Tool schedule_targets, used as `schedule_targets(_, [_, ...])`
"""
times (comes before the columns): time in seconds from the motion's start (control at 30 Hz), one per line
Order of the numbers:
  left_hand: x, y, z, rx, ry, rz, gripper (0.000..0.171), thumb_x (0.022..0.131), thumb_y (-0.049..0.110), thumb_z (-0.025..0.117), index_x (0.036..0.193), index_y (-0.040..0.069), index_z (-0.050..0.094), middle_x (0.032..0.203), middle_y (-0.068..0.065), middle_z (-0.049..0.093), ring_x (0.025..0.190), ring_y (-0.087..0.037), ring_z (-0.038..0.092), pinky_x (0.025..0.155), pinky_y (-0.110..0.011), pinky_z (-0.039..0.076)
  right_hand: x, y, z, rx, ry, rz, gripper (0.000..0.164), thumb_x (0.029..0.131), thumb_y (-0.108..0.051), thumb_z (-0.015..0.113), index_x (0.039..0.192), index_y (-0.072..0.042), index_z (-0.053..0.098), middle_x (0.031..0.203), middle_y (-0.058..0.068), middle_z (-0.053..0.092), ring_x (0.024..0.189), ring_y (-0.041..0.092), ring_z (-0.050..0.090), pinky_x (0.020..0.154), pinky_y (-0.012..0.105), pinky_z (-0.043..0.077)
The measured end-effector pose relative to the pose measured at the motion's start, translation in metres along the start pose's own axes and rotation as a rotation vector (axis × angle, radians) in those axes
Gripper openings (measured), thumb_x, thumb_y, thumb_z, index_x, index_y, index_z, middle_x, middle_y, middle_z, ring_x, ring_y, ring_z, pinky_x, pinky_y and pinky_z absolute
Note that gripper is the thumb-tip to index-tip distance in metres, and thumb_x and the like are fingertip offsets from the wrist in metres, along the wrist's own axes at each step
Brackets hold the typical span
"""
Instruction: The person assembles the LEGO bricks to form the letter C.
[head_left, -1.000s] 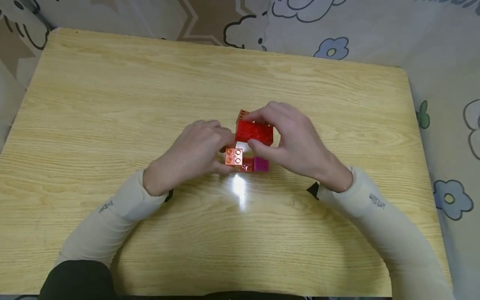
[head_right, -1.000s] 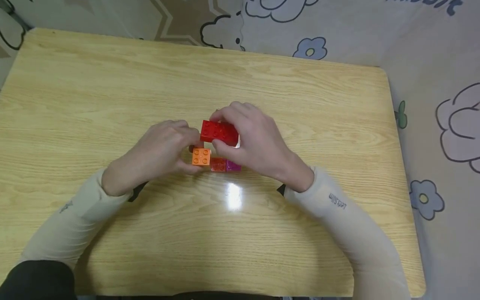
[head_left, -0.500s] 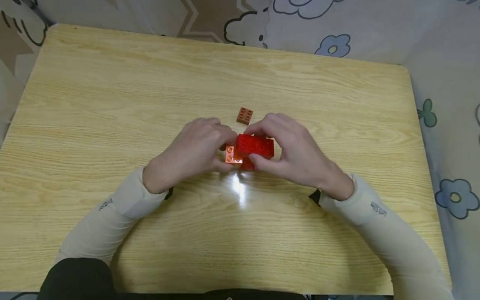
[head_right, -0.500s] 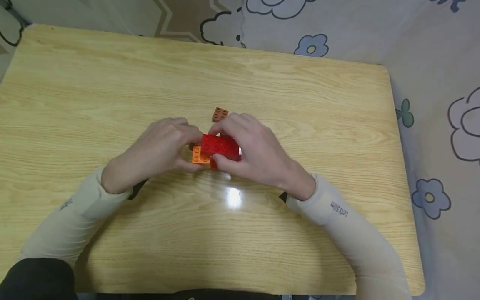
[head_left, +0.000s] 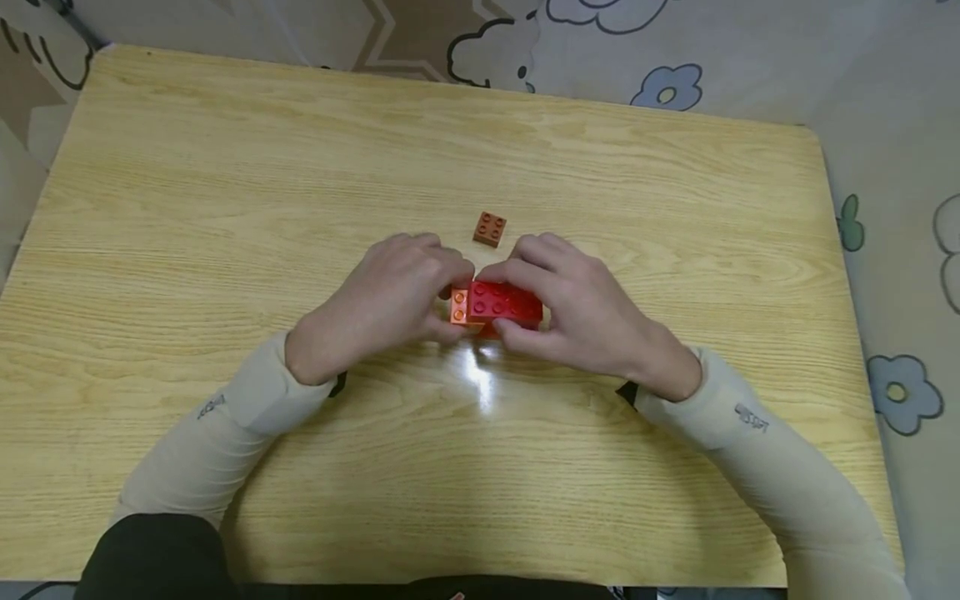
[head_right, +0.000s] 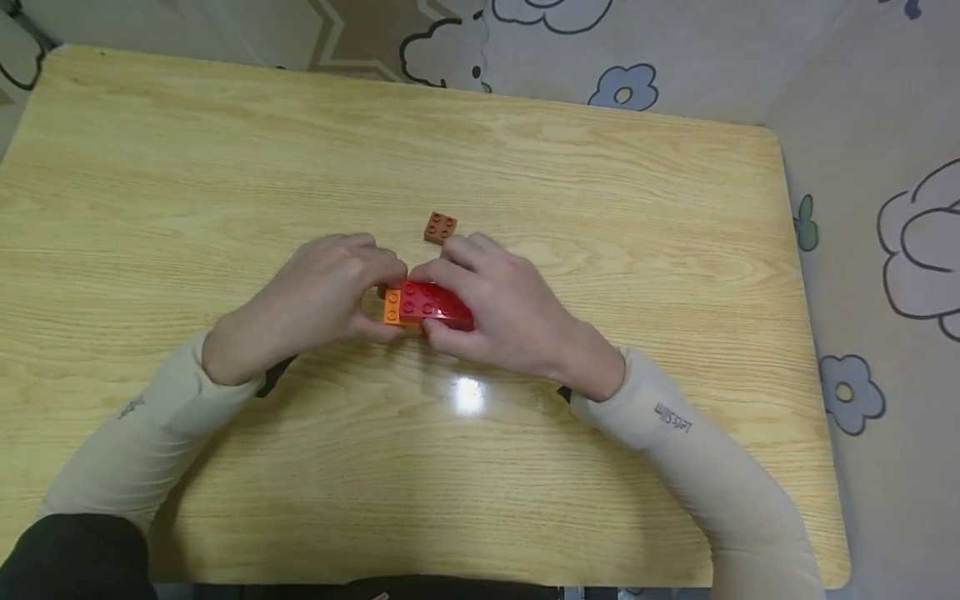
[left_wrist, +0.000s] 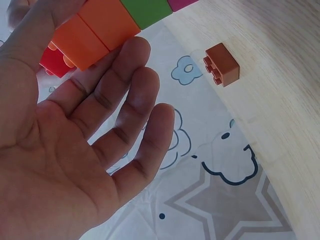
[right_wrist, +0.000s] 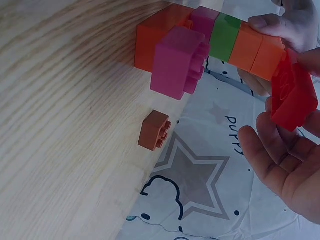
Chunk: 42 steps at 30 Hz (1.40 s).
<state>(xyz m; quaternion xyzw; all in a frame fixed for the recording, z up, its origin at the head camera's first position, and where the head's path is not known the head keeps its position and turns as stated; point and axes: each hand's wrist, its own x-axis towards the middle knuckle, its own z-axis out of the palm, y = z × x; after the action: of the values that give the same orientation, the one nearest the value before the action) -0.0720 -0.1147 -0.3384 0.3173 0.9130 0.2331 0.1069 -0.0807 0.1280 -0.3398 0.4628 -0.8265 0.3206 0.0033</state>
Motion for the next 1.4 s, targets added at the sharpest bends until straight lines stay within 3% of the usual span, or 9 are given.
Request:
schedule_targets(0.23, [-0.001,0.0,0.0,-0.002,0.009,0.004,0.036,0.08,0.028,0.101,0.094,0.01,0.073,0.084,-0.002,0.069,0.082,-0.023,0.055,0.074,-0.041,0.046,0.001,-0.001,0.003,-0.025,-0.03,0.024,0.036,0.089,-0.023,0.075,0.12,-0.004,0.079,0.096,0.007,0.06,0.087,0.024,0.054,0.061,0.035,0.045])
schedule_targets(0.53, [-0.001,0.0,0.0,0.002,0.003,-0.001,0.039,0.078,0.026,0.102,0.098,0.008,0.074,0.085,-0.002,0.069,0.082,-0.023,0.054,0.075,-0.04,0.046,0.008,-0.004,0.003,-0.109,-0.043,0.009,0.039,0.088,-0.032,0.072,0.116,-0.006,0.08,0.092,0.006,0.056,0.081,0.024,0.049,0.059,0.035,0.041])
schedule_targets(0.87, [0.0,-0.001,0.0,-0.026,0.011,0.005,0.035,0.08,0.026,0.1,0.093,0.009,0.074,0.083,-0.002,0.069,0.08,-0.023,0.055,0.073,-0.041,0.046,0.015,-0.005,-0.003,-0.141,-0.139,-0.01,0.037,0.091,-0.031,0.081,0.114,-0.002,0.079,0.098,0.009,0.071,0.083,0.025,0.062,0.064,0.039,0.055])
schedule_targets(1.07, [0.0,-0.002,0.0,-0.039,0.023,0.017,0.034,0.08,0.027,0.1,0.09,0.008,0.073,0.081,-0.002,0.069,0.078,-0.023,0.055,0.073,-0.04,0.047,0.019,-0.006,-0.008,-0.145,-0.194,-0.033,0.037,0.095,-0.033,0.083,0.115,-0.002,0.078,0.1,0.008,0.072,0.083,0.025,0.06,0.064,0.037,0.052])
schedule_targets(1.4, [0.0,-0.002,0.0,-0.031,0.004,-0.008,0.029,0.079,0.018,0.099,0.09,0.008,0.074,0.083,-0.003,0.07,0.082,-0.024,0.058,0.075,-0.042,0.048,0.02,-0.004,-0.007,-0.185,-0.208,-0.033,0.036,0.097,-0.035,0.083,0.113,-0.004,0.078,0.102,0.008,0.073,0.087,0.026,0.061,0.066,0.039,0.055])
